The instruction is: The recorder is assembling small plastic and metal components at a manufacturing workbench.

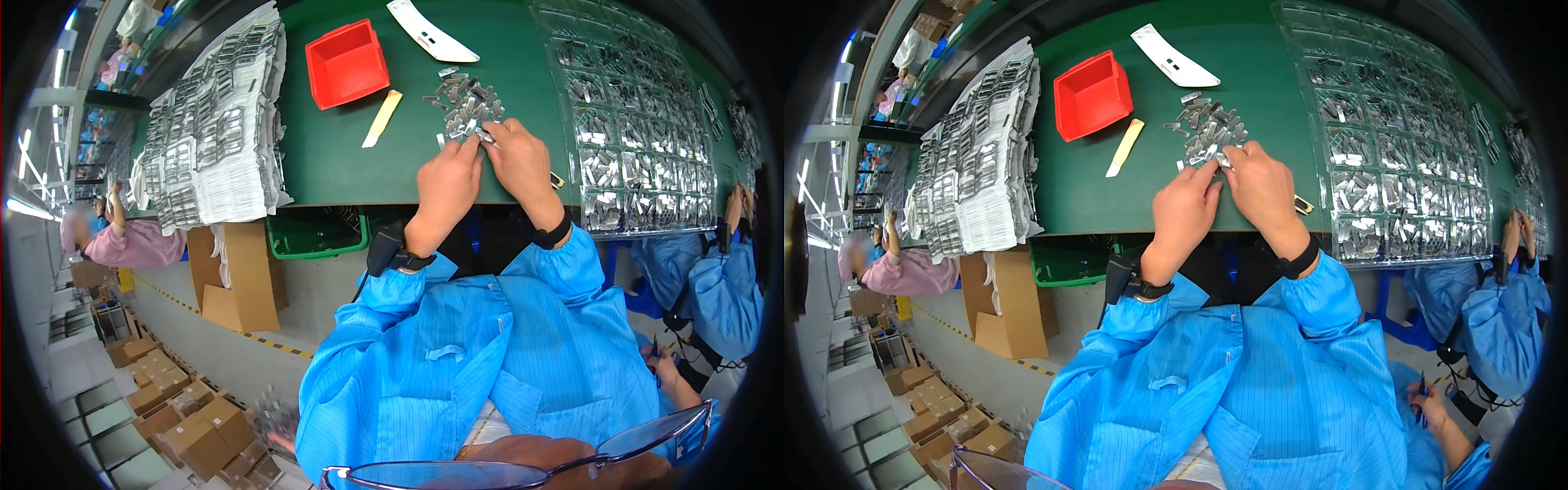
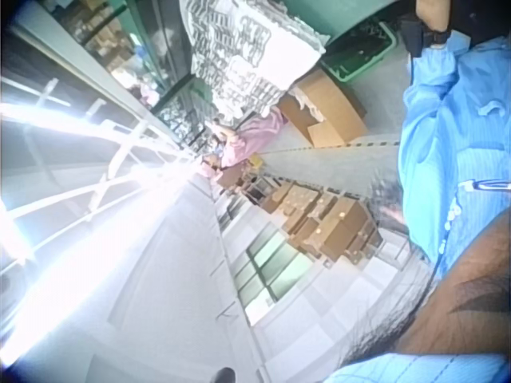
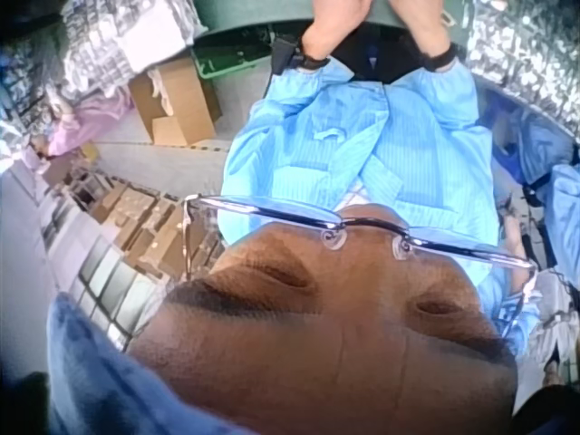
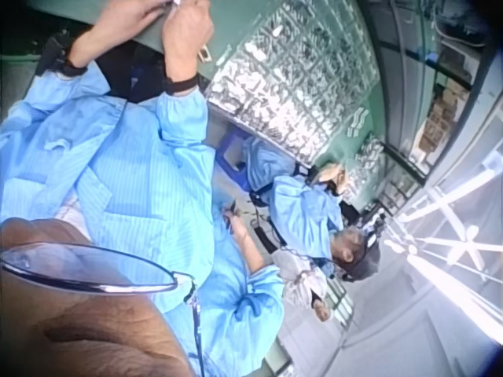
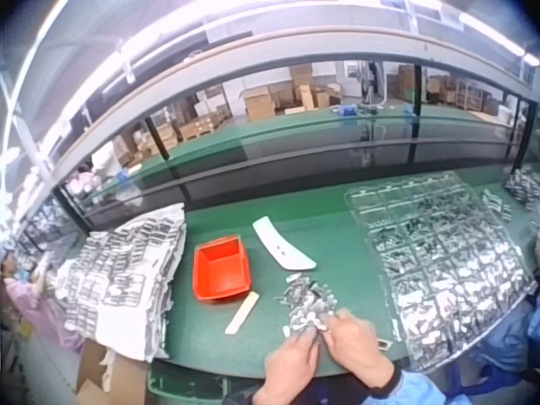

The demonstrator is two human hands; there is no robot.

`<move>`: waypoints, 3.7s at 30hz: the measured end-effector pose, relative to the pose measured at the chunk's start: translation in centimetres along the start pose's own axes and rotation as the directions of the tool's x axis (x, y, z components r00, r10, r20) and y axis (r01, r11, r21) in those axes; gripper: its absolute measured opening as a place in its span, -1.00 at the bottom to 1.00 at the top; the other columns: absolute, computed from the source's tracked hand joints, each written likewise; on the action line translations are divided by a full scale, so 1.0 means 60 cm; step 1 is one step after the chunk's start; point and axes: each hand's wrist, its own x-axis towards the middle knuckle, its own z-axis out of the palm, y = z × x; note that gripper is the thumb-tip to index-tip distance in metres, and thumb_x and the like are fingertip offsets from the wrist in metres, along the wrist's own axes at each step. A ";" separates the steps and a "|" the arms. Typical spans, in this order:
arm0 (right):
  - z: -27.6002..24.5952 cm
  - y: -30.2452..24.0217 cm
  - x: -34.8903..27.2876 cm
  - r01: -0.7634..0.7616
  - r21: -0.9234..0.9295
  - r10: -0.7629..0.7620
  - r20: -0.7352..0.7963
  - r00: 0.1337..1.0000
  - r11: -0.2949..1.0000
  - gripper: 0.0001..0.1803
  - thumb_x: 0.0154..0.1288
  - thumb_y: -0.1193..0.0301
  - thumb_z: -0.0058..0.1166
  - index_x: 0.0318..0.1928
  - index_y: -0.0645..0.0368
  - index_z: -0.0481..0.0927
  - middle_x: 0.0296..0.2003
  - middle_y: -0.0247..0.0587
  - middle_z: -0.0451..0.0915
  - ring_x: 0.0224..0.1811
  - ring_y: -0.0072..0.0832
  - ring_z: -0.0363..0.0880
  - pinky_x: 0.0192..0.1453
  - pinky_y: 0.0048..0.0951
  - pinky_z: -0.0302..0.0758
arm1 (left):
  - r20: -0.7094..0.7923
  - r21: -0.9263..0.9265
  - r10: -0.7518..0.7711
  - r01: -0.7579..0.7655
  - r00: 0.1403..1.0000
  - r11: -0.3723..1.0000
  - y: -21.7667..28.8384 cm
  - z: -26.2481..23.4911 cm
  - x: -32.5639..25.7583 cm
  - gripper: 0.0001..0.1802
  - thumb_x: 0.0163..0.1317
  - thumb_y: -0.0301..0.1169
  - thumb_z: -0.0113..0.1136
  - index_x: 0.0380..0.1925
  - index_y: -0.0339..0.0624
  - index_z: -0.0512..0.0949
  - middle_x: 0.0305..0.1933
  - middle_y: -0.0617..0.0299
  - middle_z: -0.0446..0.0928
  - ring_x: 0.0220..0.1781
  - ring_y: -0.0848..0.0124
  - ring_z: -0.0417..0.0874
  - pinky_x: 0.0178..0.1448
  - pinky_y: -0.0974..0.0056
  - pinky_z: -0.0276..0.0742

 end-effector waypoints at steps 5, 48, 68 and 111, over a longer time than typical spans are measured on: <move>-0.017 -0.002 -0.004 -0.019 0.035 0.022 -0.061 0.998 0.999 -0.77 0.07 0.44 0.18 -0.20 0.12 0.56 -0.37 -0.17 0.50 -0.43 -0.13 0.55 -0.40 -0.19 0.47 | 0.104 0.115 -0.008 -0.004 0.995 0.993 -0.007 0.011 0.017 -0.80 0.08 -0.43 0.21 -0.25 -0.14 0.59 -0.43 0.11 0.52 -0.44 0.10 0.58 -0.38 0.11 0.49; -0.095 -0.021 -0.039 -0.480 0.833 0.055 0.485 0.873 0.274 -0.70 0.19 0.59 0.09 -0.02 0.29 0.57 -0.21 -0.31 0.61 -0.18 -0.67 0.51 -0.08 -0.62 0.45 | 0.708 -0.620 0.027 0.641 0.705 -0.453 0.018 -0.038 -0.028 -0.88 0.29 -0.44 0.09 -0.27 -0.28 0.46 -0.48 0.25 0.46 -0.72 0.78 0.11 -0.72 0.66 -0.05; -0.097 -0.028 -0.038 -0.017 0.666 -0.202 0.251 0.947 0.746 -0.57 0.29 0.44 -0.09 0.17 0.23 0.41 -0.20 0.00 0.59 -0.25 -0.15 0.60 -0.15 -0.32 0.47 | 0.697 -0.656 -0.012 0.632 0.716 -0.414 0.008 -0.050 -0.044 -0.79 0.38 -0.33 -0.02 -0.25 -0.28 0.45 -0.48 0.24 0.41 -0.69 0.74 0.12 -0.70 0.63 -0.02; -0.059 -0.029 -0.020 0.053 0.302 -0.072 0.052 0.996 0.952 -0.66 0.20 0.48 0.01 0.02 0.17 0.52 -0.15 -0.10 0.60 -0.35 -0.28 0.62 -0.31 -0.34 0.52 | 0.646 -0.741 -0.045 0.613 0.762 -0.274 0.014 -0.067 -0.071 -0.79 0.33 -0.39 0.01 -0.32 -0.35 0.49 -0.58 0.17 0.44 -0.73 0.70 0.12 -0.72 0.59 -0.03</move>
